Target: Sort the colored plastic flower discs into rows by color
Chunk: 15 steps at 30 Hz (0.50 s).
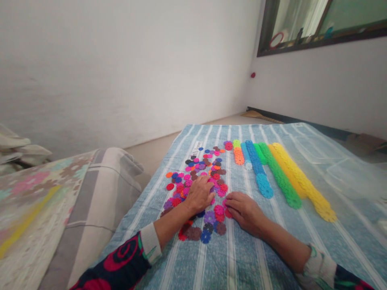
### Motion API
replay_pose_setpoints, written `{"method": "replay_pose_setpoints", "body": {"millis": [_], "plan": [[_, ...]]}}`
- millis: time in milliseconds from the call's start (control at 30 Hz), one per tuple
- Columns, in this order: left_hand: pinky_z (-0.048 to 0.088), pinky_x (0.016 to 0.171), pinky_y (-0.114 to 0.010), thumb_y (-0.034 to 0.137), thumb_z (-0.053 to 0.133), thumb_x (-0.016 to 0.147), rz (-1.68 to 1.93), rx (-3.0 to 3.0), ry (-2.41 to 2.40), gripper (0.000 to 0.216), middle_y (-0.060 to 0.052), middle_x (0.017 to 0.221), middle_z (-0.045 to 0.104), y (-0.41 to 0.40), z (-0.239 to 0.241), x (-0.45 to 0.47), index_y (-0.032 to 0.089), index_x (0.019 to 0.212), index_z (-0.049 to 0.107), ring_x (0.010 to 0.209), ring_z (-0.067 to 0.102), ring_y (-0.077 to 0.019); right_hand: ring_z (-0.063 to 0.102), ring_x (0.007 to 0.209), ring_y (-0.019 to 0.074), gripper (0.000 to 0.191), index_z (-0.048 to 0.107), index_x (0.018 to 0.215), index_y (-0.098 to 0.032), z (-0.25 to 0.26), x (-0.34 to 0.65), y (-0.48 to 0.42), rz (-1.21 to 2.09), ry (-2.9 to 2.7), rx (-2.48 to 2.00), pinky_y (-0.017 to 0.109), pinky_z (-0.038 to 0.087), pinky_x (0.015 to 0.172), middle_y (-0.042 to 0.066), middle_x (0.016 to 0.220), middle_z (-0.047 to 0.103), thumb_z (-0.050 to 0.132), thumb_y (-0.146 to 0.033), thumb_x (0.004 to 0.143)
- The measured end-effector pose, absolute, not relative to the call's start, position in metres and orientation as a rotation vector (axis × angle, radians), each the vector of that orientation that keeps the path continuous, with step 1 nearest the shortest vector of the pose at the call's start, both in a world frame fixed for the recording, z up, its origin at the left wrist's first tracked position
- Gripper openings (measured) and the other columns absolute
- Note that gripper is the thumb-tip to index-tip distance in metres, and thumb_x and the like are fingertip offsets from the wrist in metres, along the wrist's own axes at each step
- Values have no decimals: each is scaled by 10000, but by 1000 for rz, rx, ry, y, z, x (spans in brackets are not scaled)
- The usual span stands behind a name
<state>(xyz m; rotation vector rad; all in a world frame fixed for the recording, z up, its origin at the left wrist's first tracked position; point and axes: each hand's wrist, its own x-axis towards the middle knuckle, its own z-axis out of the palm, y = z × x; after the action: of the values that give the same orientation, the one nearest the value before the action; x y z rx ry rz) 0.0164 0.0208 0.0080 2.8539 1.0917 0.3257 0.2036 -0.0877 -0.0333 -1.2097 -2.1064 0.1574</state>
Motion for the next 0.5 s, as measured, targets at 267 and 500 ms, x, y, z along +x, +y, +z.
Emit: {"method": "replay_pose_setpoints", "body": {"millis": [267, 500], "plan": [[437, 915, -375, 147, 636, 637, 214, 2645, 1248, 136, -61, 1010, 620, 34, 14, 31, 191, 767, 634, 1024, 549, -245, 598, 928, 215, 149, 669, 936, -180, -31, 203, -88, 195, -2112, -1220, 363, 485, 828, 91, 976, 665, 528, -140, 909], [437, 754, -276, 79, 607, 574, 416, 2373, 1164, 100, 2, 705, 600, 46, 23, 28, 173, 576, 574, 771, 572, -164, 590, 929, 211, 140, 664, 908, -186, -29, 201, -87, 200, -2104, -1253, 354, 474, 837, 81, 979, 663, 535, -133, 894]]}}
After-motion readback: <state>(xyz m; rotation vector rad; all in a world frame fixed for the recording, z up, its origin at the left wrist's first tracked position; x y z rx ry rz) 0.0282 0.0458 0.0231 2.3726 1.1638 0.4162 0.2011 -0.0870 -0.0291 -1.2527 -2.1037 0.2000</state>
